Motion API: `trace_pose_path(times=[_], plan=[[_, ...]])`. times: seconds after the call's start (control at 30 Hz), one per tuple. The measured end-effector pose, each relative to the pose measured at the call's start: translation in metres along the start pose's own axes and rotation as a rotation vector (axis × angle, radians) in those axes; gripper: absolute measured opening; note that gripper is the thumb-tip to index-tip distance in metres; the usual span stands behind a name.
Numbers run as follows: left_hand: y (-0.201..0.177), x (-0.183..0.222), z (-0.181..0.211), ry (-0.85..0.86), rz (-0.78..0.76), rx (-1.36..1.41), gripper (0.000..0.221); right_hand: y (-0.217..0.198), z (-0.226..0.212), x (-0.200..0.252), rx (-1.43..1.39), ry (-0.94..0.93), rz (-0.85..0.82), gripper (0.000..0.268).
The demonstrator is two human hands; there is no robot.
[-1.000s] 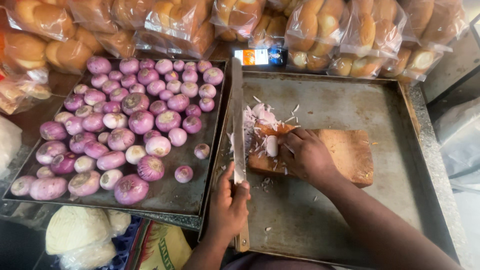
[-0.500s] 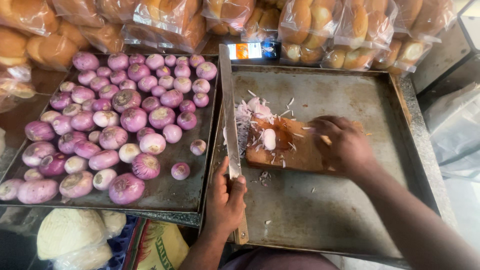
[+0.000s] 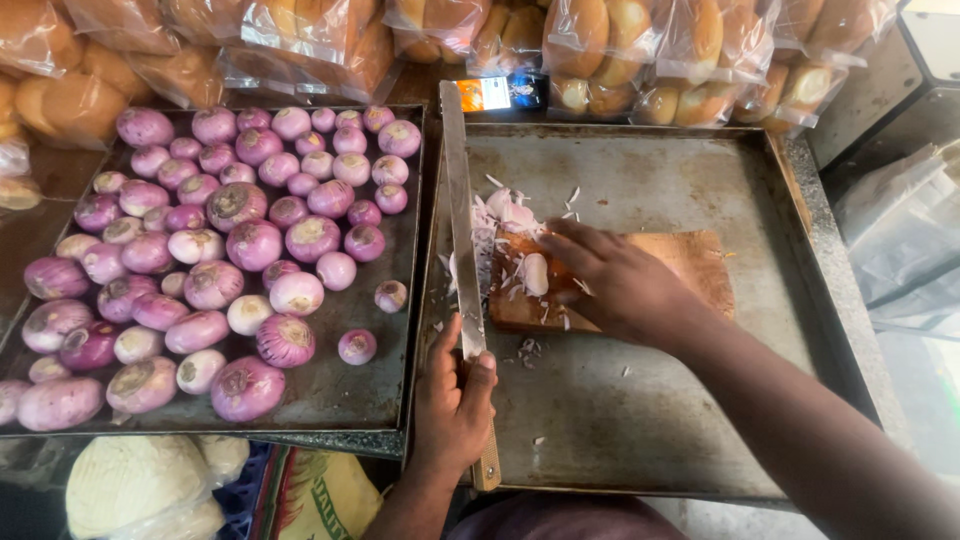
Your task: The person slices onions on a wooden board placed inside a large metal tray, using a knife while stabilizing the onions by hand.
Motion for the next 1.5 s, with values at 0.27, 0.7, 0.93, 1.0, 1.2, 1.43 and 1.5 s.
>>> trace_pose_path(times=[0.27, 0.7, 0.93, 1.0, 1.2, 1.43, 1.5], plan=[[-0.001, 0.001, -0.002, -0.050, -0.002, -0.019, 0.062, 0.020, -0.015, -0.031, 0.173, -0.154, -0.147, 0.061], [0.010, -0.003, 0.004, -0.093, -0.059, -0.079, 0.059, 0.036, 0.011, -0.003, 0.076, 0.061, -0.187, 0.049], [0.008, -0.002, -0.002, -0.174, -0.039, -0.051, 0.058, 0.018, -0.011, 0.003, 0.156, -0.003, -0.284, 0.058], [0.009, -0.004, 0.006, -0.067, -0.047, -0.075, 0.058, 0.023, -0.003, 0.004, 0.219, 0.156, -0.415, 0.066], [0.007, -0.005, 0.009, -0.082, -0.056, -0.174, 0.059, 0.021, -0.005, 0.004, 0.073, 0.125, -0.338, 0.052], [0.009, -0.008, 0.013, -0.091, -0.092, -0.251, 0.059, 0.020, -0.002, 0.008, -0.030, 0.047, -0.145, 0.046], [0.010, -0.007, 0.008, -0.137, -0.087, -0.231, 0.059, 0.012, -0.007, 0.011, -0.077, 0.001, -0.046, 0.043]])
Point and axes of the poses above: each hand's wrist, its own x-axis away from the middle knuckle, its own y-axis out of the palm, z = x × y, the point moved 9 cm from there along -x, towards the middle knuckle, and after that the axes turned 6 degrees about y, right-handed, at the moved point
